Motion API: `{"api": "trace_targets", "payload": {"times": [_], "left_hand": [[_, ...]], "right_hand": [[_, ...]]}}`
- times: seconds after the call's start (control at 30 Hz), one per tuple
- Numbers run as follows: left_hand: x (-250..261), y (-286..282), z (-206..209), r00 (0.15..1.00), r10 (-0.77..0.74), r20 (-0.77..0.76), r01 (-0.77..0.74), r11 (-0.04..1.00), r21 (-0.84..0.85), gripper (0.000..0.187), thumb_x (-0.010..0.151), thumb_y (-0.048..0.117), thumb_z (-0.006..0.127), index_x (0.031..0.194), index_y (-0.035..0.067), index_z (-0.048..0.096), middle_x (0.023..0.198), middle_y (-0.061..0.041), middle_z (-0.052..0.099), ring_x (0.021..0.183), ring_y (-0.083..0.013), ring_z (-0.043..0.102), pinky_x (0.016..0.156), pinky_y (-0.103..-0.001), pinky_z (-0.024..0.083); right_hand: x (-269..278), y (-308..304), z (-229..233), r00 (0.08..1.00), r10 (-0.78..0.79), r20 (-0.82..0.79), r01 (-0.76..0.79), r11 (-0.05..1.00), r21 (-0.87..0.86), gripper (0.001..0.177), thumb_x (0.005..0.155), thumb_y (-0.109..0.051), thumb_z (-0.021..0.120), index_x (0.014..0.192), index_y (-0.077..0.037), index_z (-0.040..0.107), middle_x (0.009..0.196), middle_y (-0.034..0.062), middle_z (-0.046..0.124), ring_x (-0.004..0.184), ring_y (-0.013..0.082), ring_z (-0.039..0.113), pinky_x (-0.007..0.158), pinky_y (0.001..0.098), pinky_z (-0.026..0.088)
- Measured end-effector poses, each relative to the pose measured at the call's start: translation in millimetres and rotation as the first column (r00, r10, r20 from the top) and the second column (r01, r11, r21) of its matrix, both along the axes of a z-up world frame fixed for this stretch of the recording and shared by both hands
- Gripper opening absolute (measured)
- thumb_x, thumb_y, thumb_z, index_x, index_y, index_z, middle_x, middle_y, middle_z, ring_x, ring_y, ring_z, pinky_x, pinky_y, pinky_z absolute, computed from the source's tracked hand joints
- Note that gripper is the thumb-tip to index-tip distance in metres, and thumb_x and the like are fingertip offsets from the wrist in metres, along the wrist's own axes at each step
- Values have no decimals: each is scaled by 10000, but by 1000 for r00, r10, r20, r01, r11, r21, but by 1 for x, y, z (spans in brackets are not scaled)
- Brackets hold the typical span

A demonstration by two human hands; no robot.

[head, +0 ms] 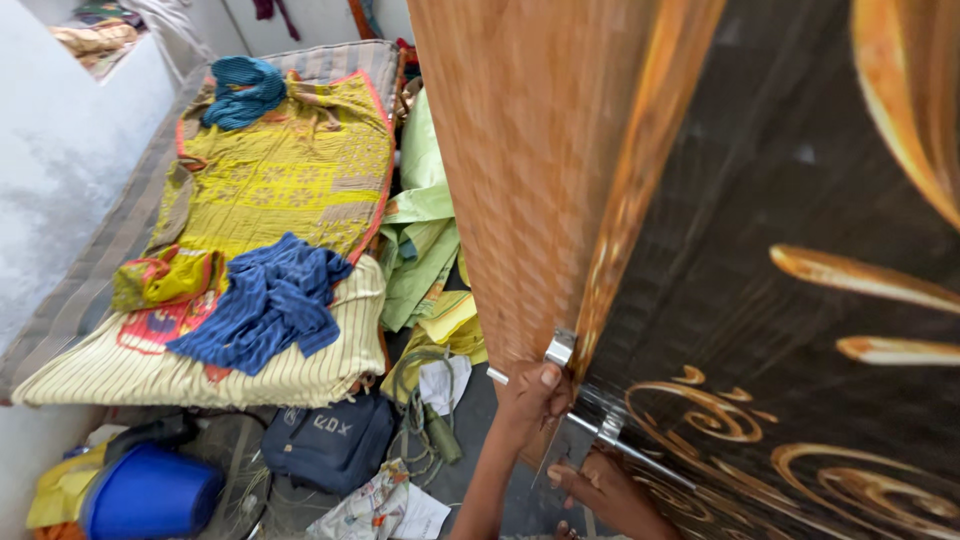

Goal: The person repeatedly slides a metal bolt latch on a wooden door back and forth, then moves to a second door and operates its latch. The hands manipulate the latch mechanism directly without using tools.

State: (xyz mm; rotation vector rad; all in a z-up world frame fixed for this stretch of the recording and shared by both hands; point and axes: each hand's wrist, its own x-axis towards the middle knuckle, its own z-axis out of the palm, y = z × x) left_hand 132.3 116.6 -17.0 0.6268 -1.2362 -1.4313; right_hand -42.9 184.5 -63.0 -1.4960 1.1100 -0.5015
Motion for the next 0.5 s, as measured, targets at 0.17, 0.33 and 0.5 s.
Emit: {"api": "trace_targets", "payload": {"times": [0.17, 0.33, 0.5], "left_hand": [[8, -4, 11, 996, 83, -8, -83, 995, 60, 657, 985, 619, 560, 658, 50, 575, 561, -38, 532, 447, -93, 447, 409, -259, 309], [14, 7, 14, 980, 194, -36, -193, 981, 32, 625, 1006, 588, 573, 683, 54, 573, 565, -31, 522, 462, -79, 416, 413, -242, 294], [22, 27, 17, 976, 213, -47, -210, 976, 55, 632, 1017, 589, 560, 664, 66, 529, 560, -9, 489, 463, -74, 412, 410, -234, 302]], "right_hand": [[8, 2, 18, 1000, -19, 4, 19, 997, 68, 383, 928, -383, 656, 887, -3, 684, 729, 24, 629, 619, 93, 608, 551, 269, 505], [17, 8, 28, 999, -28, 43, 26, 999, 45, 431, 931, -404, 689, 793, 2, 650, 720, -1, 562, 645, 103, 569, 575, 287, 492], [19, 14, 30, 990, 34, -134, -31, 999, 19, 523, 939, -430, 683, 642, -3, 633, 648, 36, 500, 632, 141, 526, 609, 318, 462]]}}
